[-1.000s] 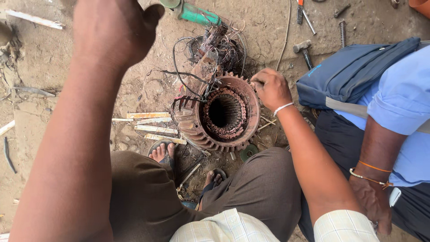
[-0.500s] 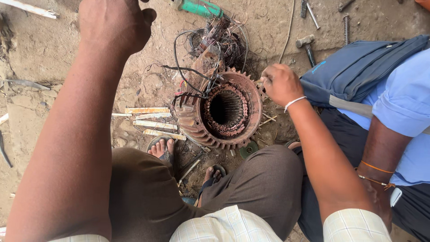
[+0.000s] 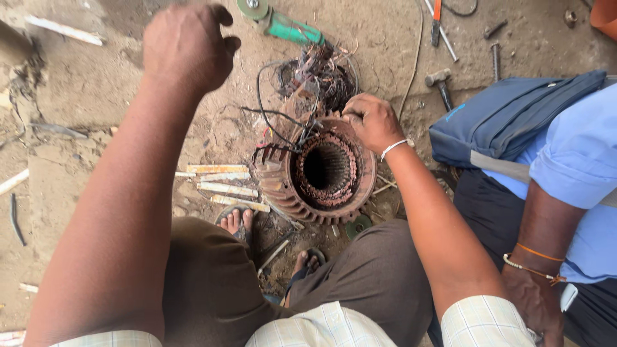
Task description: The person sits on the ground and uses both hands to pull and remove copper wire strands from the slots of a cylindrical motor stator. The removed wires are placed into a pile beside the stator.
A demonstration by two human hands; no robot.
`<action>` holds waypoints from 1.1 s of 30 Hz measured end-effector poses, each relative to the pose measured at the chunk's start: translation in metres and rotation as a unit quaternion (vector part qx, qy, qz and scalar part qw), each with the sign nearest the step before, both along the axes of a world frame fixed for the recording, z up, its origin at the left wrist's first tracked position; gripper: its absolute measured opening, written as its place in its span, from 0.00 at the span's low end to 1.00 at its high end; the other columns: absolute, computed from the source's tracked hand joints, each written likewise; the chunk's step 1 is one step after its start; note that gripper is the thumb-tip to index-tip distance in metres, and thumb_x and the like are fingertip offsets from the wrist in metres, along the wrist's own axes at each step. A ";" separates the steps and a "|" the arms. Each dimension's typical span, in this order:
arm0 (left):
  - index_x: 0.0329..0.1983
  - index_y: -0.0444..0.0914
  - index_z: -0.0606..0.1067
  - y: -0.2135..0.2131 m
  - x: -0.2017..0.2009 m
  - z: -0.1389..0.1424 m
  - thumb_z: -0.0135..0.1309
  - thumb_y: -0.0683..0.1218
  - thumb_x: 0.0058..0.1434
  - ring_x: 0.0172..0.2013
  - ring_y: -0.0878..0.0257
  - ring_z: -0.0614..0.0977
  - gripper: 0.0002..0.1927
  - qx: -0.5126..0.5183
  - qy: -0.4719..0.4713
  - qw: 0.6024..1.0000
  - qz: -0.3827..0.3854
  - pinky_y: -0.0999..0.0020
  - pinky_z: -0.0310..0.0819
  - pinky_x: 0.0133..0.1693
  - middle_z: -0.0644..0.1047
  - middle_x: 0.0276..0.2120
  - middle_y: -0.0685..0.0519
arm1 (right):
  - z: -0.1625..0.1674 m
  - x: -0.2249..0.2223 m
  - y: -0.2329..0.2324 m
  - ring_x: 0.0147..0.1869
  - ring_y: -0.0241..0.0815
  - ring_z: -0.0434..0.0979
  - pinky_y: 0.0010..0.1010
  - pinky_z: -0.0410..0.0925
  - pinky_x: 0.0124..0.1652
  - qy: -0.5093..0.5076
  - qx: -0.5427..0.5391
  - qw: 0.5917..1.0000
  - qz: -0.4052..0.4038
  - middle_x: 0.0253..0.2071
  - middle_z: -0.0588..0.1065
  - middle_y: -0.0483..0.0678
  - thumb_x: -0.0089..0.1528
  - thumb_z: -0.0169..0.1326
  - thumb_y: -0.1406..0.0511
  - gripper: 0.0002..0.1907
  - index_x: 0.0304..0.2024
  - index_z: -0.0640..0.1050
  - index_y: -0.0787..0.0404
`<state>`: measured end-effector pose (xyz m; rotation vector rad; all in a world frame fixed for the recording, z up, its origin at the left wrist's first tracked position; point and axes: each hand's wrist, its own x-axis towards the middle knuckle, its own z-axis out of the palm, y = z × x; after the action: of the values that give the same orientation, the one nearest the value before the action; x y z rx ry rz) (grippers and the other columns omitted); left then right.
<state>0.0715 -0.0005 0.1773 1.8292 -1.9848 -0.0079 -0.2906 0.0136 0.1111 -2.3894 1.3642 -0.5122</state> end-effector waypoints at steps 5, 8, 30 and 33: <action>0.52 0.48 0.81 0.000 -0.006 0.002 0.62 0.57 0.65 0.33 0.50 0.84 0.16 0.103 0.010 0.994 0.025 0.54 0.79 0.34 0.82 0.33 0.45 | -0.003 -0.003 -0.006 0.48 0.52 0.80 0.38 0.72 0.48 0.044 -0.010 0.999 -0.025 0.45 0.80 0.50 0.59 0.61 0.71 0.05 0.37 0.84 0.59; 0.50 0.47 0.83 0.002 -0.003 -0.002 0.63 0.56 0.63 0.32 0.49 0.84 0.15 0.049 0.003 0.999 0.010 0.54 0.79 0.34 0.83 0.33 0.45 | -0.003 -0.009 -0.006 0.48 0.51 0.80 0.39 0.71 0.49 0.119 -0.012 0.992 -0.040 0.43 0.80 0.49 0.60 0.61 0.70 0.03 0.36 0.84 0.58; 0.49 0.46 0.83 -0.001 -0.004 -0.006 0.66 0.54 0.61 0.33 0.47 0.84 0.15 0.013 0.022 1.000 -0.004 0.52 0.78 0.34 0.82 0.33 0.44 | -0.001 -0.012 -0.014 0.49 0.46 0.78 0.36 0.72 0.54 0.213 -0.075 0.971 0.078 0.41 0.80 0.48 0.61 0.61 0.68 0.03 0.37 0.82 0.58; 0.49 0.45 0.83 -0.001 -0.008 -0.007 0.65 0.54 0.62 0.34 0.51 0.84 0.15 0.012 0.014 1.000 -0.003 0.54 0.78 0.33 0.83 0.34 0.46 | 0.004 -0.018 -0.012 0.51 0.46 0.78 0.37 0.72 0.54 0.196 -0.087 0.973 0.082 0.42 0.80 0.49 0.61 0.60 0.69 0.04 0.38 0.82 0.58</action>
<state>0.0638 -0.0016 0.1699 1.8273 -1.9803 -0.0583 -0.3088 0.0016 0.1155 -2.8288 1.2966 -0.1196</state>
